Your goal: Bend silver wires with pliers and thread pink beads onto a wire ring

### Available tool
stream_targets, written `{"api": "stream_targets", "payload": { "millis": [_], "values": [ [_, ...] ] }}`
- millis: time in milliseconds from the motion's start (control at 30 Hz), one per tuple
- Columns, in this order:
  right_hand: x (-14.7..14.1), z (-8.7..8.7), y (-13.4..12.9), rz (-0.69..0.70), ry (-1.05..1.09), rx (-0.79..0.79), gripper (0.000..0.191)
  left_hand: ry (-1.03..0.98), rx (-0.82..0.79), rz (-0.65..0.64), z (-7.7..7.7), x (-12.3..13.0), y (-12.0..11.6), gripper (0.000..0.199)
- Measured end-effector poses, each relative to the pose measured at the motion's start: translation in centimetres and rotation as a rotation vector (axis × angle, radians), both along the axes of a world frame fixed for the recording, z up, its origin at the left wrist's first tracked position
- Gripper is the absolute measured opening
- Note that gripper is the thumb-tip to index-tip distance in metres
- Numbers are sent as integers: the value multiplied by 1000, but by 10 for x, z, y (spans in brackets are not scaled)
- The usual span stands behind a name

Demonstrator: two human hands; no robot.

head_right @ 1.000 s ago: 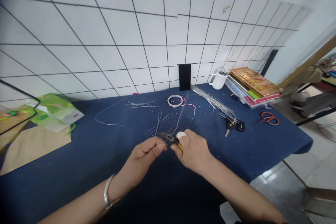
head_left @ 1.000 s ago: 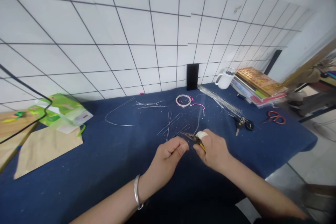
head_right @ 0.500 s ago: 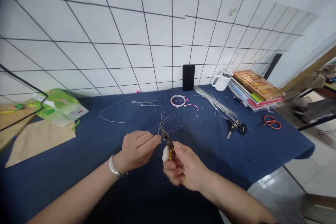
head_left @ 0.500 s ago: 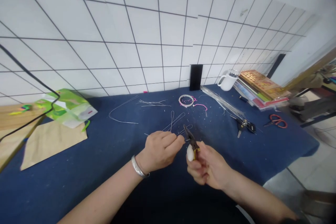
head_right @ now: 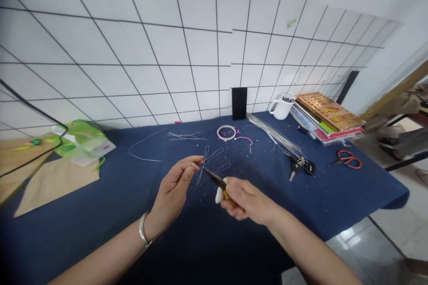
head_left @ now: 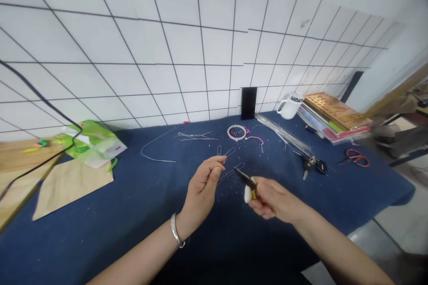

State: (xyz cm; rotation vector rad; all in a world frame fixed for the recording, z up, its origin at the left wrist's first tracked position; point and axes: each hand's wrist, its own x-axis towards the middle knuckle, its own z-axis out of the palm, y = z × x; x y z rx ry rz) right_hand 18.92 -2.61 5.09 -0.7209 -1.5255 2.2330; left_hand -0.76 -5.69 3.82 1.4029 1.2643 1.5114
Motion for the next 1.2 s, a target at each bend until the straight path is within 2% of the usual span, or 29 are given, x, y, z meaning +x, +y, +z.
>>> {"api": "stream_targets", "payload": {
  "millis": [133, 233, 333, 467, 500, 567, 633, 700, 833, 933, 1067, 1200],
  "values": [
    [-14, -16, -4, -8, 23, -181, 37, -135, -184, -253, -9, 5, 2, 23],
    [-14, -25, 0, -37, 32, -322, 37, -153, -269, -335, -15, 9, 3, 29],
    [-9, -36, 2, 6, 114, -487, 46, 18, -203, -421, -15, 6, 6, 30],
    [5, -50, 1, 261, 176, -493, 77, 334, -19, -602, -16, -10, 13, 25],
    [9, -51, 1, 296, 174, -477, 79, 432, 12, -583, -19, -16, 18, 23],
    [15, -52, 2, 269, 167, -431, 77, 683, 46, -379, -26, -33, 36, 21],
    [18, -50, 5, 144, 177, -342, 64, 901, 34, -118, -33, -55, 64, 23],
    [17, -50, 11, 12, 186, -234, 49, 1048, 0, 66, -37, -77, 97, 24],
    [12, -59, 26, -255, 134, -112, 34, 1102, -47, 107, -43, -103, 152, 28],
    [15, -65, 34, -357, 117, -90, 29, 1134, -75, 125, -51, -102, 170, 24],
    [20, -67, 37, -385, 128, -88, 28, 1154, -119, 147, -64, -87, 166, 21],
    [19, -66, 36, -356, 59, -65, 26, 1158, -232, 90, -77, -65, 149, 25]
  ]
}}
